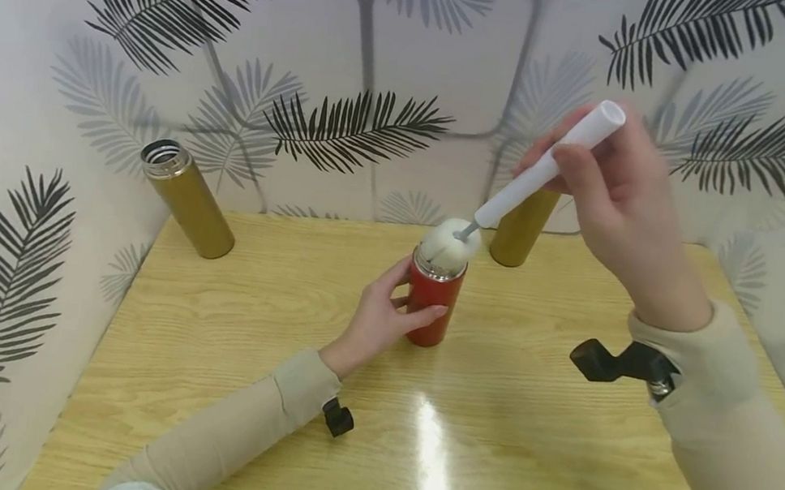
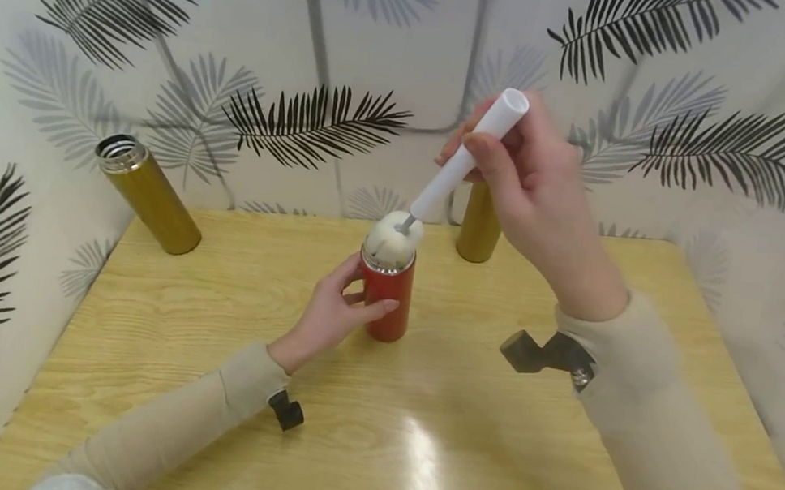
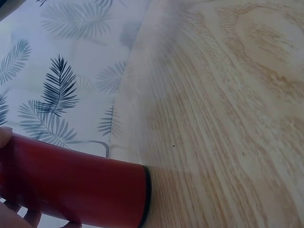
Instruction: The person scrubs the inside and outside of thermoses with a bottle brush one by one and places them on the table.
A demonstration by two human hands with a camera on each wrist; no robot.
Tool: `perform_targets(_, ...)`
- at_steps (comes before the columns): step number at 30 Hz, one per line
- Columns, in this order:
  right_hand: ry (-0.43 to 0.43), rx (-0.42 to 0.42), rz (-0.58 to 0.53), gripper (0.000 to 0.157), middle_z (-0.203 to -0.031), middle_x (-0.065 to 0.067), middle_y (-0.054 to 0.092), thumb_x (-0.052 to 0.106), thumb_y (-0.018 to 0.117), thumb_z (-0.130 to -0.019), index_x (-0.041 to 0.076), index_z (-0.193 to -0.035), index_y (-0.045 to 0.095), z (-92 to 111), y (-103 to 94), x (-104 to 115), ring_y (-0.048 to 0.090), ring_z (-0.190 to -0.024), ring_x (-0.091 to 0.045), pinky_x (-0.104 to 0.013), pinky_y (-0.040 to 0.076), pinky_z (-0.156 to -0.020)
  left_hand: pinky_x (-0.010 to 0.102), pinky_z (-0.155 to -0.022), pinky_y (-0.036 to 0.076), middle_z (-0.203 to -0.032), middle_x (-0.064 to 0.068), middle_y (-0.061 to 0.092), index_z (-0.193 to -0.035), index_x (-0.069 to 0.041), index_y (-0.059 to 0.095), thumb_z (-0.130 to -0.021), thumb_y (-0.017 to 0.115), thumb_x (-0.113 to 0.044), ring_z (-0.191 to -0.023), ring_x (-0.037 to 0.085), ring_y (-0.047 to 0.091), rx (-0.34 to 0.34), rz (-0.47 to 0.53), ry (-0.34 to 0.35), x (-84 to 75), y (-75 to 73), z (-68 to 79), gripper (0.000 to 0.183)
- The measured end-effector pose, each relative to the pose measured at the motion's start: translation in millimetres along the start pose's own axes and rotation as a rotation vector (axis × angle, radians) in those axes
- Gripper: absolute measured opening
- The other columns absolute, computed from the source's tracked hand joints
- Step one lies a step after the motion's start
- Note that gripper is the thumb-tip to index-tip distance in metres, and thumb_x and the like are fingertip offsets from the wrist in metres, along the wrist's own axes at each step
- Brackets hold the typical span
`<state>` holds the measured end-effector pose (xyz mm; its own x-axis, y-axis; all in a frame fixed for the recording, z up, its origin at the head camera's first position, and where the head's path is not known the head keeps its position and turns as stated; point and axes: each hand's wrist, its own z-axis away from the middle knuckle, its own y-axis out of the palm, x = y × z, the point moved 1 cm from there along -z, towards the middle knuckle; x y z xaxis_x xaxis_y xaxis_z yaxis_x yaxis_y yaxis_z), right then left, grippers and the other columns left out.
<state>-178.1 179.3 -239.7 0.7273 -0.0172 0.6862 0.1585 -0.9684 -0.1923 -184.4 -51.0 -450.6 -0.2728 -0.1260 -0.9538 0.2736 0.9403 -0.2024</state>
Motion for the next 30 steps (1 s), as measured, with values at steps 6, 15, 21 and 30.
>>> perform_targets(6, -0.018, -0.019, 0.029, 0.022, -0.099, -0.010, 0.071, 0.011, 0.060, -0.106, -0.009, -0.113, 0.055, 2, 4.4, -3, 0.071, -0.092, -0.023, -0.026, 0.061, -0.085, 0.045, -0.100, 0.057, -0.144, 0.006, 0.060, -0.152, -0.012, 0.050, -0.090, 0.083, -0.011, -0.127, 0.025, 0.057, -0.001, 0.001, -0.008, -0.3, 0.4, 0.1, 0.069)
perform_targets(15, -0.013, -0.008, 0.064, 0.029, -0.099, -0.008, 0.073, 0.013, 0.058, -0.107, -0.016, -0.113, 0.053, 8, 12.1, -11, 0.072, -0.093, -0.021, -0.025, 0.060, -0.084, 0.046, -0.100, 0.057, -0.142, 0.006, 0.060, -0.151, -0.013, 0.051, -0.091, 0.083, -0.013, -0.126, 0.025, 0.057, -0.002, -0.001, -0.004, -0.9, 1.2, 0.8, 0.068)
perform_targets(21, -0.036, 0.000, 0.068, 0.033, -0.099, -0.007, 0.073, 0.014, 0.058, -0.108, -0.018, -0.112, 0.051, 11, 14.7, -15, 0.073, -0.093, -0.020, -0.025, 0.060, -0.083, 0.046, -0.099, 0.056, -0.141, 0.005, 0.059, -0.150, -0.012, 0.049, -0.089, 0.084, -0.014, -0.126, 0.023, 0.056, -0.019, -0.032, 0.008, -1.3, 3.3, 3.5, 0.070)
perform_targets(30, -0.115, 0.015, 0.160, 0.043, -0.099, -0.002, 0.073, 0.025, 0.057, -0.108, -0.018, -0.109, 0.052, 11, 19.2, -15, 0.072, -0.092, -0.016, -0.024, 0.058, -0.083, 0.046, -0.102, 0.055, -0.141, 0.004, 0.060, -0.149, -0.014, 0.050, -0.087, 0.087, -0.014, -0.124, 0.025, 0.058, -0.056, -0.006, -0.026, -1.2, 7.0, 0.4, 0.072)
